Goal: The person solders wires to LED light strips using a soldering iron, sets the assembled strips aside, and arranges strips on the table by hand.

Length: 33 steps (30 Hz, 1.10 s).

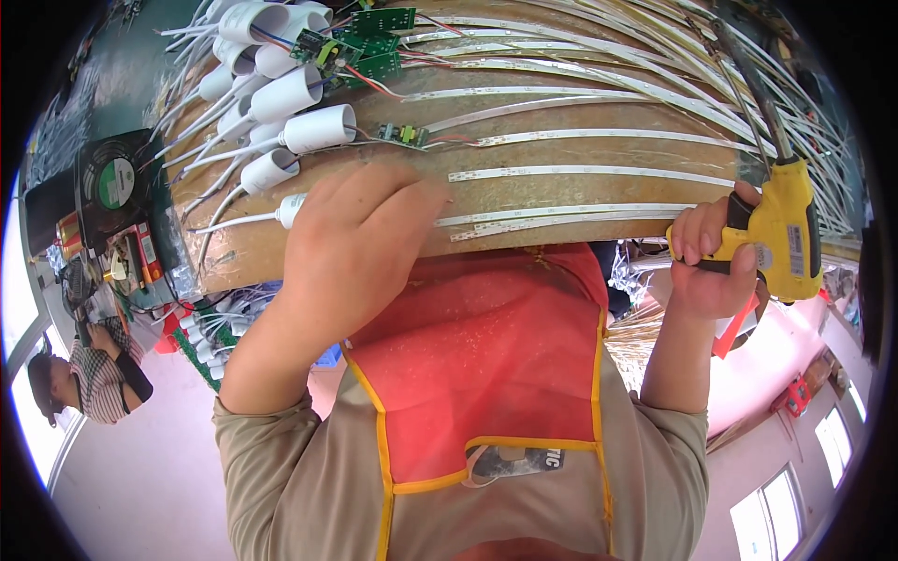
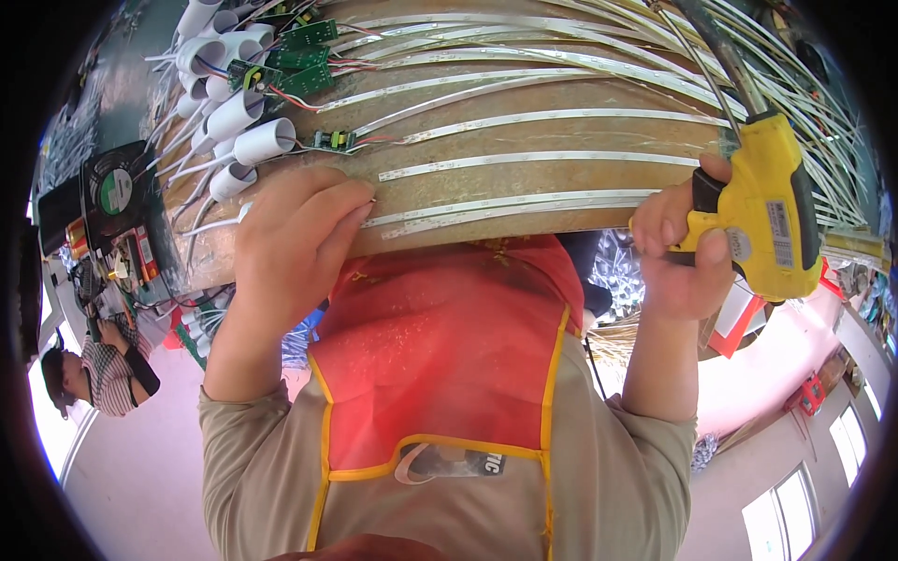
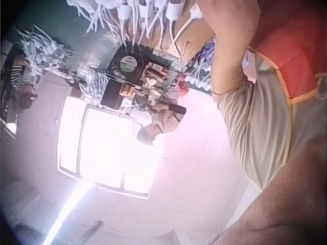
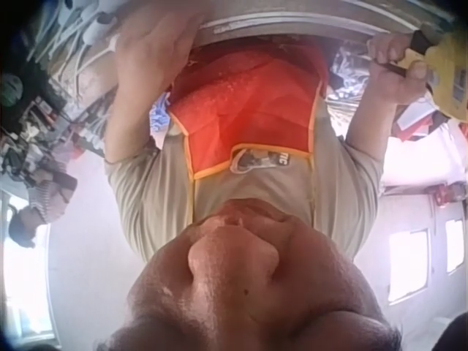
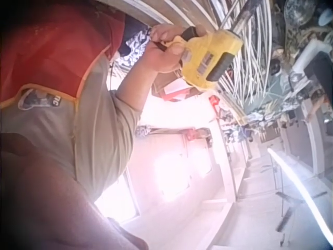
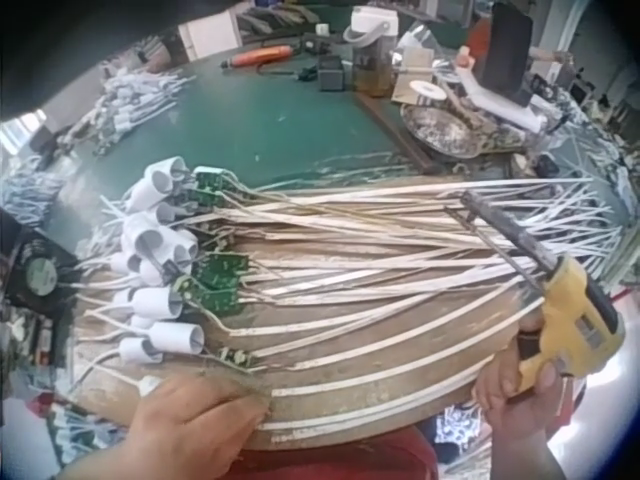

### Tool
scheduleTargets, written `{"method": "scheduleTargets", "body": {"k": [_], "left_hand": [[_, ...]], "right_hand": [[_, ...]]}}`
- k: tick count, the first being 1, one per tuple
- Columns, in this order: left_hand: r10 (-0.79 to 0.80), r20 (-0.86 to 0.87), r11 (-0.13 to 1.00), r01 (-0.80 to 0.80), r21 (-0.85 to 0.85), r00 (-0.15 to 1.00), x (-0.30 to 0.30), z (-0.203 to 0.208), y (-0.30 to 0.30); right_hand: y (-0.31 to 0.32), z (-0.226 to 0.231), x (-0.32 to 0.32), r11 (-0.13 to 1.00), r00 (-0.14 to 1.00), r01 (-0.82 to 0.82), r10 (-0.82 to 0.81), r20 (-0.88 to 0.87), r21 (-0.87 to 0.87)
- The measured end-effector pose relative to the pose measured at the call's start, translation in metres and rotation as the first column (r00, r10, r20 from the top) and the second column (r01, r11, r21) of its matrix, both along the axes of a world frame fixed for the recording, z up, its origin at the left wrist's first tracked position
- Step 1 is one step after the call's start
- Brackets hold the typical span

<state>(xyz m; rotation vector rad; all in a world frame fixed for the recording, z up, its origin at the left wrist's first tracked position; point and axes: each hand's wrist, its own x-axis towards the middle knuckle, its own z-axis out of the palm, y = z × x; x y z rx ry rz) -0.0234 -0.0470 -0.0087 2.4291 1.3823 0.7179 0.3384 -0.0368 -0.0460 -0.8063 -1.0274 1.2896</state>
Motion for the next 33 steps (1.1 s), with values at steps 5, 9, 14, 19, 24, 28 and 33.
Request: {"method": "scheduleTargets", "body": {"k": [5,9,14,19,24,28,33], "left_hand": [[-0.005,-0.023,0.999,0.006,0.044,1.000,0.001,-0.001,0.001],[0.001,-0.023,0.999,0.000,0.048,1.000,0.002,-0.003,0.002],[-0.015,-0.060,0.997,0.019,0.077,0.998,0.002,-0.002,0.006],[-0.022,-0.075,0.996,0.028,0.089,0.997,0.003,-0.002,0.007],[-0.038,-0.059,0.995,0.043,0.088,0.998,0.003,-0.001,0.008],[-0.037,-0.049,0.995,0.042,0.091,0.998,0.004,-0.001,0.009],[-0.030,-0.057,0.995,0.035,0.091,0.998,0.007,-0.001,0.010]], "right_hand": [[-0.003,0.004,0.001,1.000,1.000,0.021,-0.021,-0.012,-0.020],[-0.015,0.004,-0.006,0.999,0.990,0.039,-0.040,0.137,0.010],[-0.047,0.011,-0.012,0.989,0.981,-0.051,0.076,0.181,-0.140],[-0.074,0.010,-0.015,0.940,0.928,-0.279,0.317,0.198,-0.197],[-0.086,0.003,-0.015,0.881,0.820,-0.389,0.464,0.335,-0.270],[-0.088,-0.003,-0.014,0.876,0.754,-0.425,0.482,0.445,-0.229],[-0.090,-0.007,-0.014,0.897,0.753,-0.410,0.436,0.492,-0.167]]}}
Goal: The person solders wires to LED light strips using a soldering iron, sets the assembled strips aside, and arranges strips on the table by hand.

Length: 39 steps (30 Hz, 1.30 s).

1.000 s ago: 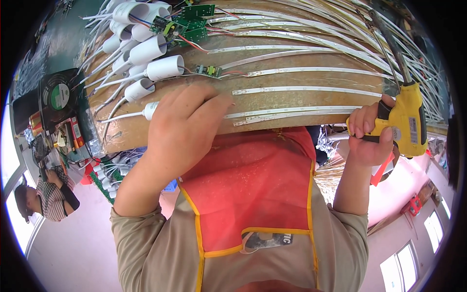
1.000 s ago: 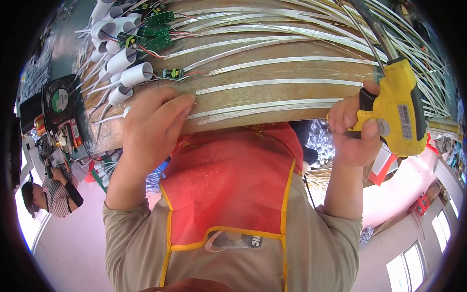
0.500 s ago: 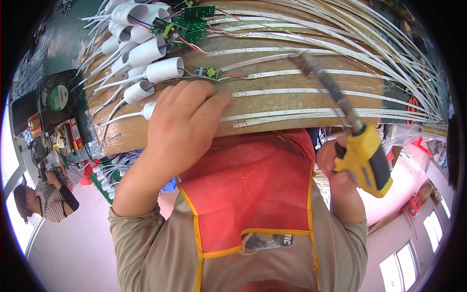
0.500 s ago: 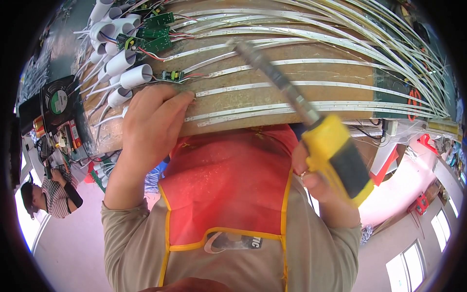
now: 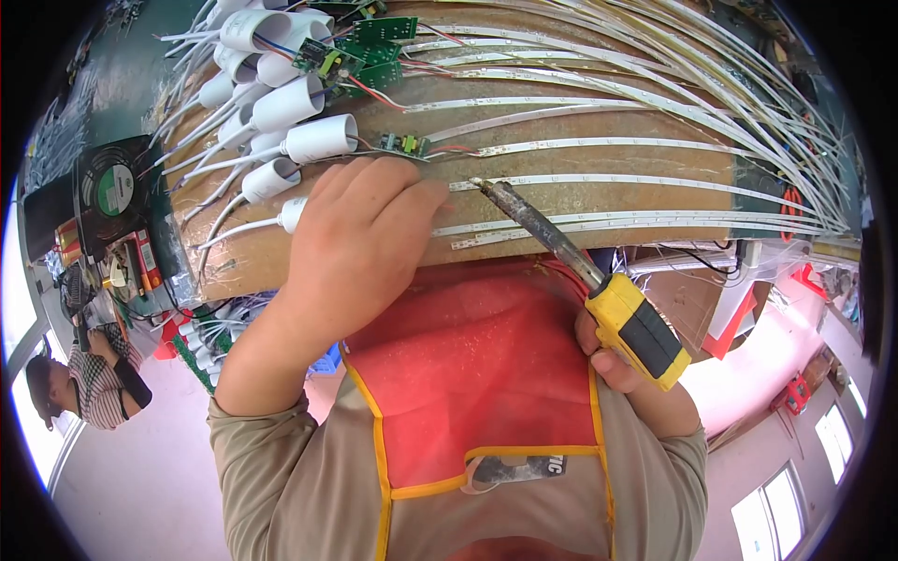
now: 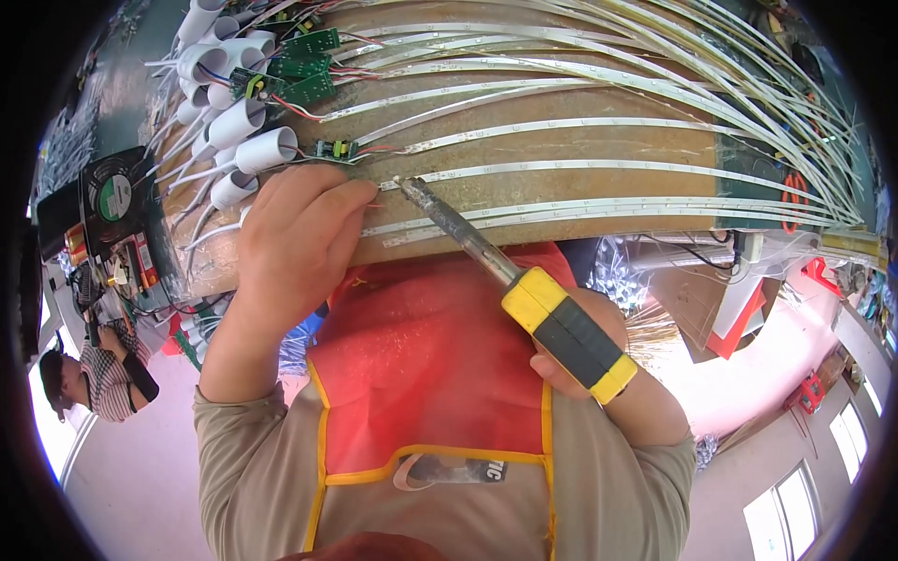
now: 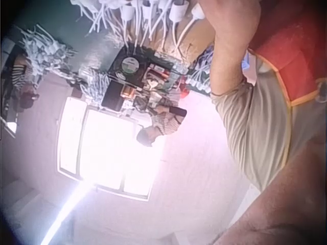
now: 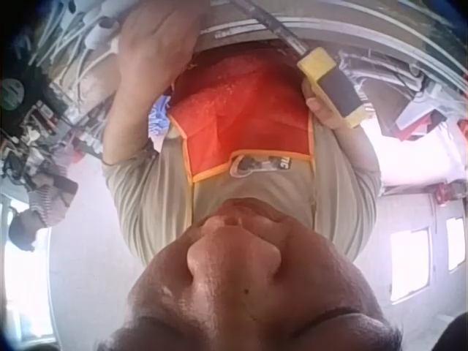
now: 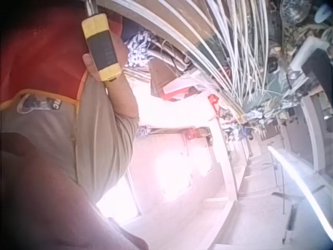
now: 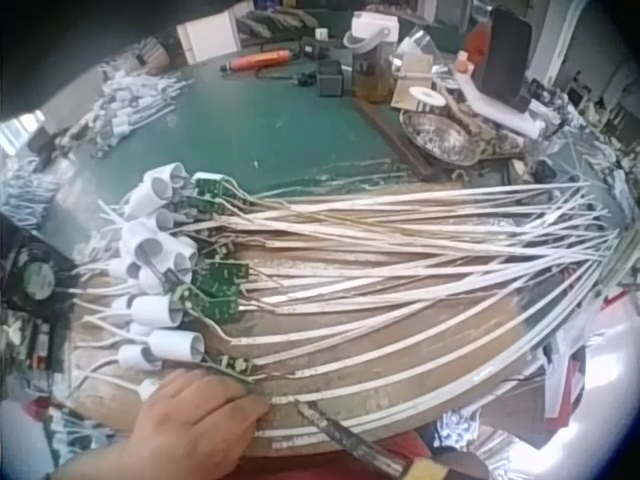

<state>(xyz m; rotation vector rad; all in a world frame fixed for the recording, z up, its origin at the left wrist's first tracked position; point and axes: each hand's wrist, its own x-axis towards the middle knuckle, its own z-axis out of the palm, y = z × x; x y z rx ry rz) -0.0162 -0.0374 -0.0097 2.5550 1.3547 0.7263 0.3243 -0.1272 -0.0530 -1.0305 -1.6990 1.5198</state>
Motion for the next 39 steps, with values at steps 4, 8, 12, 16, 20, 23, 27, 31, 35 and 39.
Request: {"method": "scheduleTargets", "body": {"k": [4,8,12,16,20,23,27,31,35,39], "left_hand": [[0.009,0.016,1.000,-0.008,-0.028,1.000,0.001,0.002,-0.001],[0.008,0.019,1.000,-0.007,-0.023,1.000,0.003,0.002,0.000],[0.003,0.029,0.999,-0.002,-0.037,1.000,0.003,0.004,0.000],[0.041,0.055,0.995,-0.036,-0.094,0.998,0.005,0.008,-0.001],[0.030,0.061,0.998,-0.026,-0.057,0.998,0.006,0.005,0.001],[0.020,0.061,0.999,-0.018,-0.037,0.998,0.006,0.001,0.003],[0.026,0.045,0.997,-0.023,-0.074,0.999,0.005,0.002,0.002],[0.068,0.050,0.993,-0.063,-0.103,0.996,0.005,0.006,0.000],[0.095,0.056,0.992,-0.090,-0.087,0.994,0.004,0.007,-0.001],[0.118,0.037,0.989,-0.114,-0.090,0.992,0.003,0.006,-0.002]], "right_hand": [[0.001,0.001,0.002,0.999,0.999,-0.024,0.022,0.050,0.023],[0.004,0.006,0.005,0.997,0.993,-0.053,0.047,0.111,0.052],[0.006,0.008,0.002,0.998,0.997,-0.033,0.028,0.077,0.062],[0.009,0.009,0.001,0.996,0.996,-0.027,0.021,0.084,0.079],[0.010,0.008,0.001,0.998,0.998,-0.030,0.026,0.061,0.064],[0.008,0.006,-0.001,0.998,0.997,-0.021,0.016,0.071,0.059],[0.006,0.004,-0.001,0.998,0.995,-0.034,0.028,0.097,0.059],[0.005,0.000,0.000,0.999,0.997,-0.021,0.017,0.078,0.049],[0.003,-0.006,-0.001,0.997,0.998,-0.031,0.028,0.055,0.069],[0.001,-0.010,-0.001,0.997,0.999,-0.039,0.037,0.021,0.070]]}}
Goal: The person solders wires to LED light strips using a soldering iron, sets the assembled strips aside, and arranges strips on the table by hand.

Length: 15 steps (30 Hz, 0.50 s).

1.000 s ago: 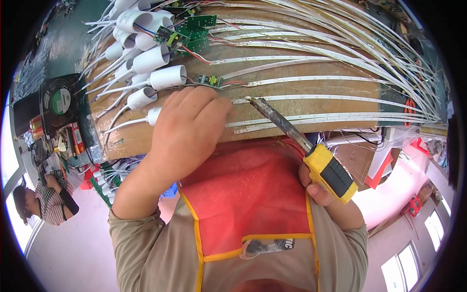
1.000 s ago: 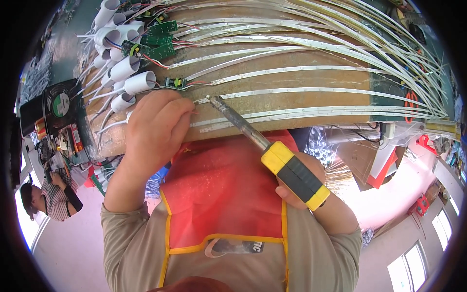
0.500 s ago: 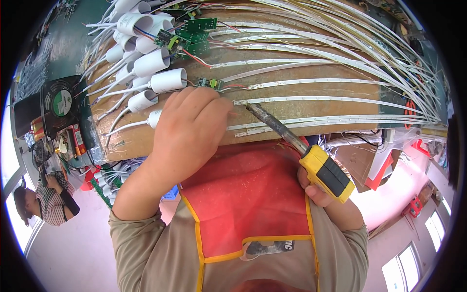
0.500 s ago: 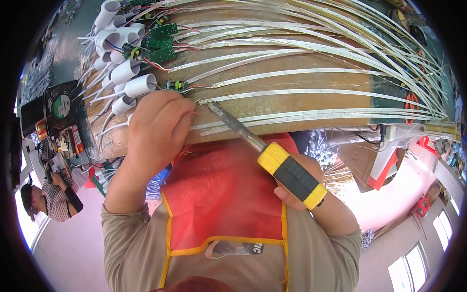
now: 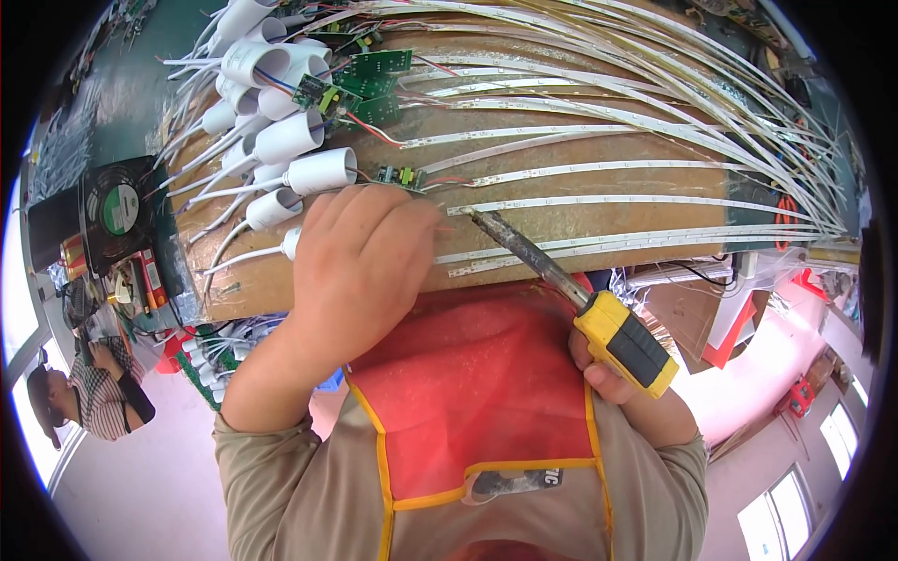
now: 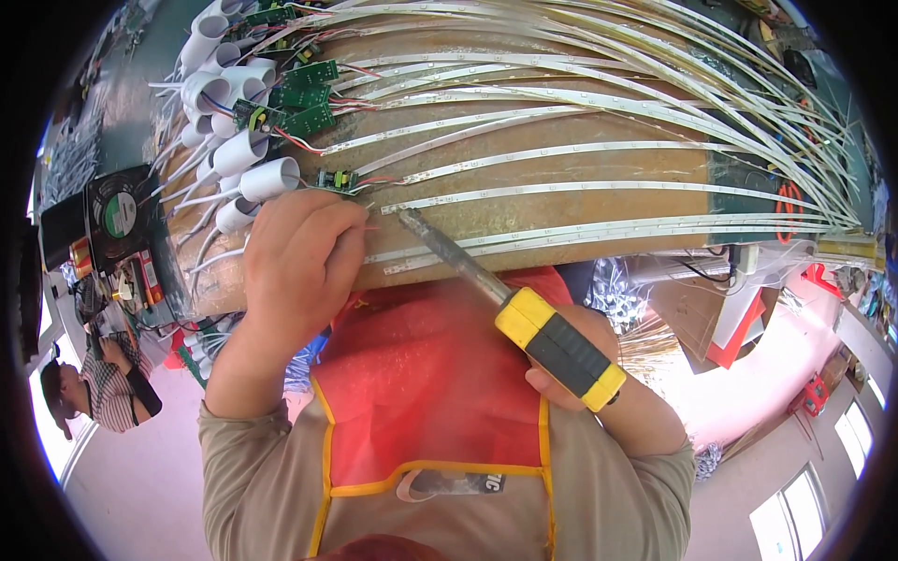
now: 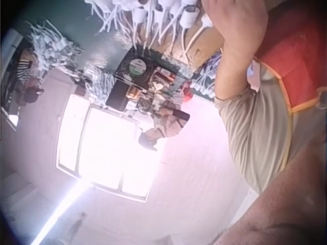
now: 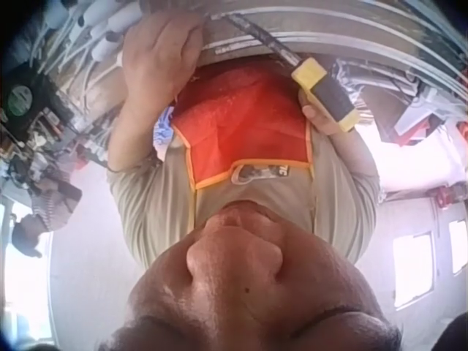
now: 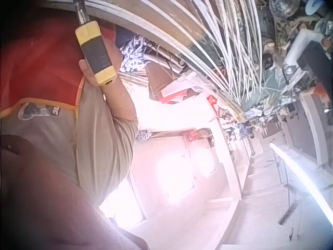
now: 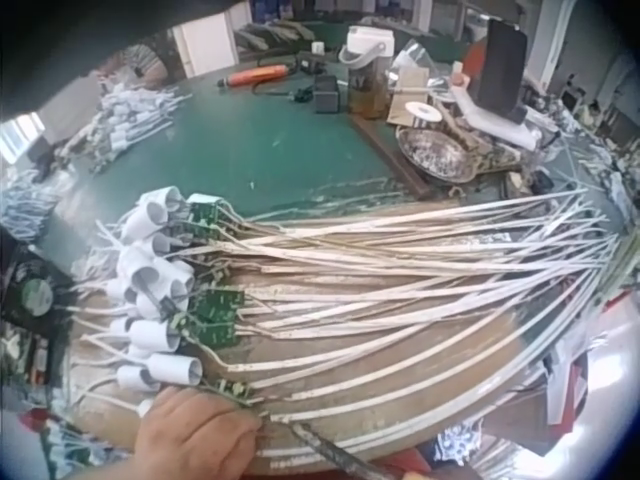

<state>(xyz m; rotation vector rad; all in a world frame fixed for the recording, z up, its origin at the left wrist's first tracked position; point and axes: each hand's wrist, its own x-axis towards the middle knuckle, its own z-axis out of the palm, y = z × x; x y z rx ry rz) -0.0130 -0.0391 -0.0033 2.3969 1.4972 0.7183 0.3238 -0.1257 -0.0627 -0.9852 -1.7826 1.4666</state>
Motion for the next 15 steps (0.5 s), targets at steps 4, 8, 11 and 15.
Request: {"method": "scheduleTargets", "body": {"k": [4,8,11,15], "left_hand": [[-0.018,0.015,0.999,0.018,0.029,1.000,-0.002,-0.003,0.002],[-0.052,0.005,0.995,0.051,0.081,0.999,0.000,-0.009,0.005],[-0.057,-0.016,0.996,0.058,0.072,0.998,-0.001,-0.011,0.005],[-0.075,-0.039,0.995,0.077,0.067,0.996,-0.003,-0.011,0.006]], "right_hand": [[0.001,-0.002,-0.001,1.000,1.000,-0.004,0.004,0.007,-0.017],[0.002,0.001,0.000,1.000,0.998,-0.015,0.016,0.053,-0.025],[0.003,0.002,-0.001,1.000,0.997,-0.016,0.017,0.069,-0.016],[0.003,0.001,-0.003,0.999,0.999,-0.014,0.015,0.041,-0.044]]}}
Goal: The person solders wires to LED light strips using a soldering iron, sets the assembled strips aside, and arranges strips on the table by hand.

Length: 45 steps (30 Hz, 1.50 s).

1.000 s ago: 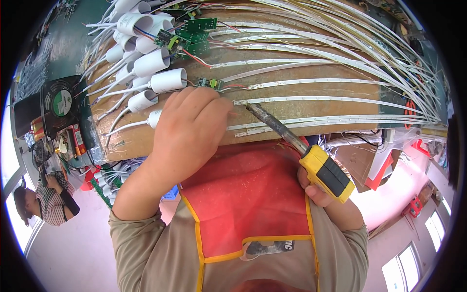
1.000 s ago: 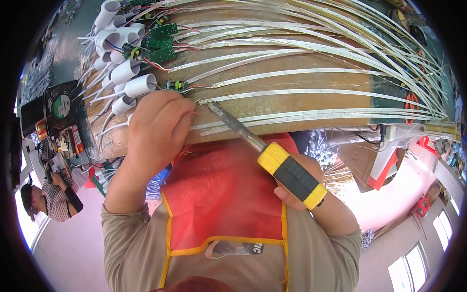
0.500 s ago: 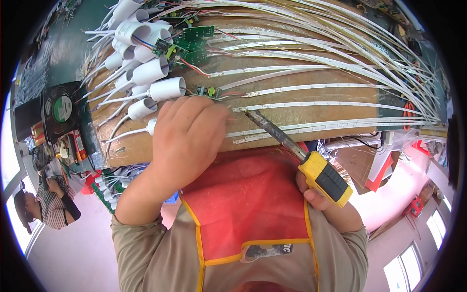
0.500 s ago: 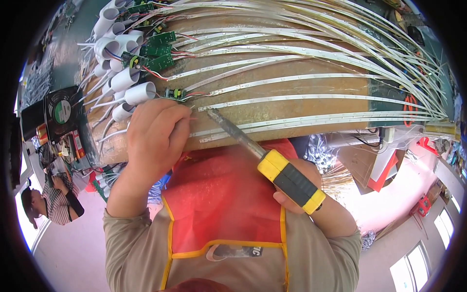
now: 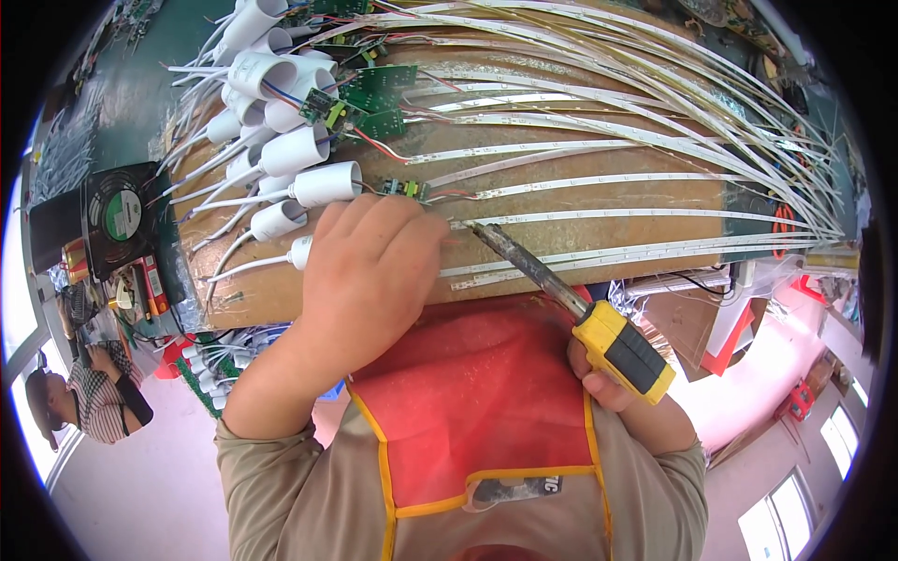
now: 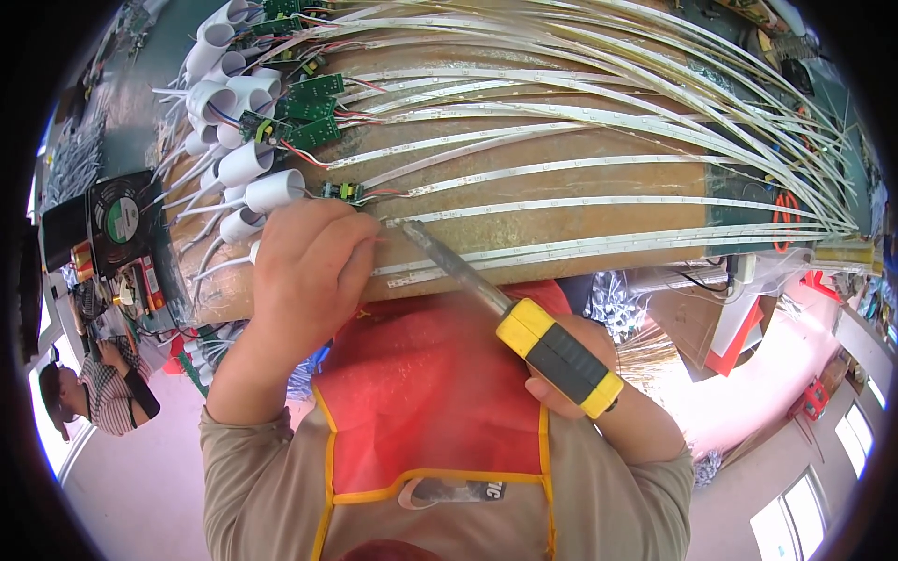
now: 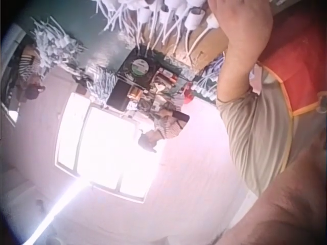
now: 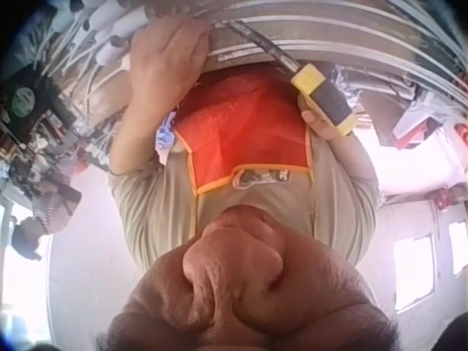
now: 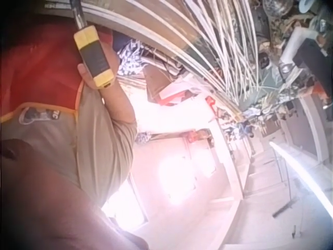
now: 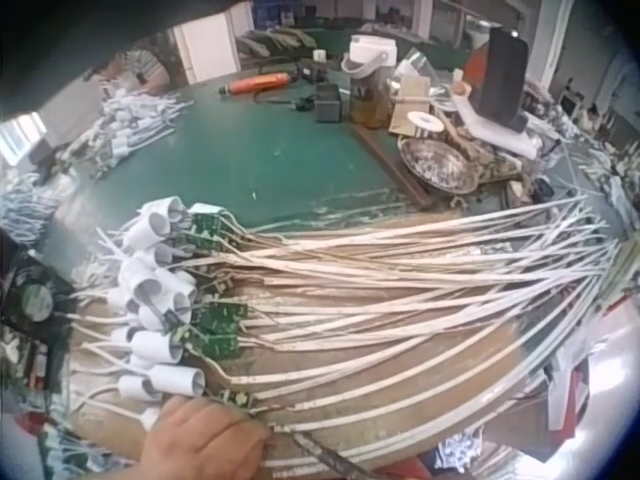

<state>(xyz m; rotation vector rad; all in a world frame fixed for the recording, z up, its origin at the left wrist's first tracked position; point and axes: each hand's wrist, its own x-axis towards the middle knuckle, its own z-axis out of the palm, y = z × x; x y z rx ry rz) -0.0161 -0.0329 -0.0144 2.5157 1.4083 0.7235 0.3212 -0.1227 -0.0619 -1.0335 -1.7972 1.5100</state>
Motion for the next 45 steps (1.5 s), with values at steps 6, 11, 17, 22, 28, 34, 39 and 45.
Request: {"method": "scheduleTargets", "body": {"k": [6,11,17,22,28,34,39,45], "left_hand": [[0.004,-0.016,1.000,-0.004,-0.022,1.000,-0.0003,-0.0003,-0.0008],[0.002,0.003,1.000,-0.002,-0.015,1.000,-0.0001,-0.0013,-0.0004],[0.000,0.004,1.000,0.000,-0.026,1.000,-0.0041,-0.0023,-0.0005],[0.003,0.006,1.000,-0.003,-0.027,1.000,-0.0068,-0.0031,-0.0004],[-0.002,0.009,1.000,0.002,-0.028,1.000,-0.0078,-0.0036,0.0002],[0.003,0.009,0.999,-0.003,-0.035,1.000,-0.0088,-0.0034,-0.0001],[0.005,0.012,0.999,-0.004,-0.042,1.000,-0.0092,-0.0038,0.0001],[0.006,0.000,1.000,-0.006,-0.020,1.000,-0.0096,-0.0053,0.0001]], "right_hand": [[-0.0020,-0.0011,-0.0019,0.999,1.000,0.028,-0.028,-0.014,0.015],[0.0008,0.0023,-0.0012,0.999,0.998,0.044,-0.044,-0.035,-0.007],[0.0003,0.0015,-0.0054,0.999,0.998,0.049,-0.050,-0.039,-0.023],[-0.0029,-0.0016,-0.0077,0.997,0.997,0.059,-0.062,-0.051,-0.047],[-0.0029,-0.0015,-0.0069,0.997,0.998,0.054,-0.056,-0.029,-0.051],[-0.0043,-0.0032,-0.0083,0.995,0.997,0.061,-0.065,-0.044,-0.074],[-0.0048,-0.0039,-0.0091,0.994,0.994,0.070,-0.076,-0.072,-0.084],[-0.0028,-0.0024,-0.0101,0.996,0.993,0.064,-0.069,-0.091,-0.061]]}}
